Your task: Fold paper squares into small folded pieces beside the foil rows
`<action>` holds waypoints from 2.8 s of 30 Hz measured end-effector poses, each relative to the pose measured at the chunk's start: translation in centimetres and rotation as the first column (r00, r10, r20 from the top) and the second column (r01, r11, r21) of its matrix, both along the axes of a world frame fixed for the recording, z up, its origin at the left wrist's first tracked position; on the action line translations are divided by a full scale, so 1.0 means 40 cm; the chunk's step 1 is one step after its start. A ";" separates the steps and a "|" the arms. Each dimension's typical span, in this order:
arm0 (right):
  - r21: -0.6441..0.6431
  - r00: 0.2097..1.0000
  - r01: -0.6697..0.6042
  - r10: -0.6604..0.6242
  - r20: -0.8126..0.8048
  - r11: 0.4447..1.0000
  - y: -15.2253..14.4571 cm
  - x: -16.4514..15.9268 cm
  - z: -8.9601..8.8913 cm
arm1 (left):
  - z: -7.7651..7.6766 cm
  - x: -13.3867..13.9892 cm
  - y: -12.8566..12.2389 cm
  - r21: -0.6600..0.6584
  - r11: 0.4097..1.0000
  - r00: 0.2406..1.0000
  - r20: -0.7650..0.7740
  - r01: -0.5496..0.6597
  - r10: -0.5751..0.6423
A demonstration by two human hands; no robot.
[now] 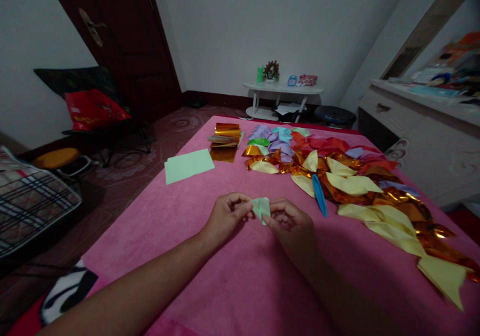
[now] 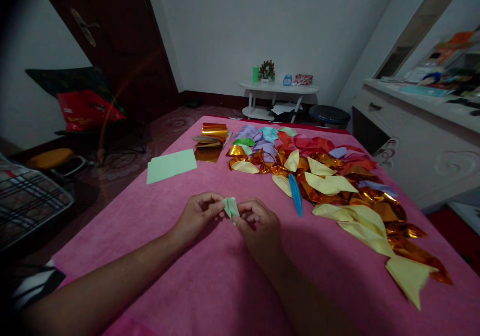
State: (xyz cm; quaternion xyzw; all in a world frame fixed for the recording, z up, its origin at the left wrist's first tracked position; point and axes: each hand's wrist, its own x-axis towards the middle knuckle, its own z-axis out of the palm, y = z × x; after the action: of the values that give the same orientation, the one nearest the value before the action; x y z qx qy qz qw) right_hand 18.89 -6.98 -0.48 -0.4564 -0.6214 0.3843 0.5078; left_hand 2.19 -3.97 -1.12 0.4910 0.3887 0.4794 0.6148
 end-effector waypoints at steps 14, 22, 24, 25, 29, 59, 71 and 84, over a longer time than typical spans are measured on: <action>0.451 0.929 0.103 -0.247 0.274 0.886 0.000 0.011 0.017 | 0.012 -0.002 -0.004 -0.093 0.991 0.991 0.100 0.096 -0.087; 0.336 0.949 0.117 -0.205 0.240 0.934 0.007 0.003 0.021 | 0.003 -0.006 0.008 -0.068 0.997 0.992 0.118 0.047 -0.039; 0.326 0.951 0.117 -0.200 0.234 0.938 0.005 0.003 0.023 | 0.002 -0.007 0.009 -0.051 0.995 0.987 0.143 0.083 -0.075; 0.325 0.950 0.126 -0.208 0.232 0.937 0.003 0.003 0.023 | 0.002 -0.007 0.009 -0.040 0.994 0.984 0.151 0.102 -0.095; 0.302 0.949 0.181 -0.247 0.196 0.936 0.002 0.004 0.018 | 0.011 -0.005 0.008 0.001 0.987 0.983 0.095 0.160 -0.159; -0.278 0.796 -0.154 -0.047 -0.603 0.948 0.007 -0.052 -0.004 | 0.013 0.047 0.017 0.074 0.995 0.983 0.176 -0.074 0.060; -0.235 0.805 -0.132 -0.034 -0.592 0.963 0.019 -0.047 -0.015 | -0.007 0.050 0.019 0.144 0.986 0.989 0.130 -0.088 0.069; -0.212 0.855 -0.128 0.000 -0.518 0.969 0.016 -0.046 -0.011 | -0.022 0.046 0.021 0.169 0.984 0.980 0.180 0.060 -0.090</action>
State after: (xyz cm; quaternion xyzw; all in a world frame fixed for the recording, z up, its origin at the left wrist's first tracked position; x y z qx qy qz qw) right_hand 17.04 -6.35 -0.94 -0.3738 -0.4275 0.5806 0.5835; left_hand 4.04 -3.12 -1.99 0.5069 0.2699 0.5300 0.6240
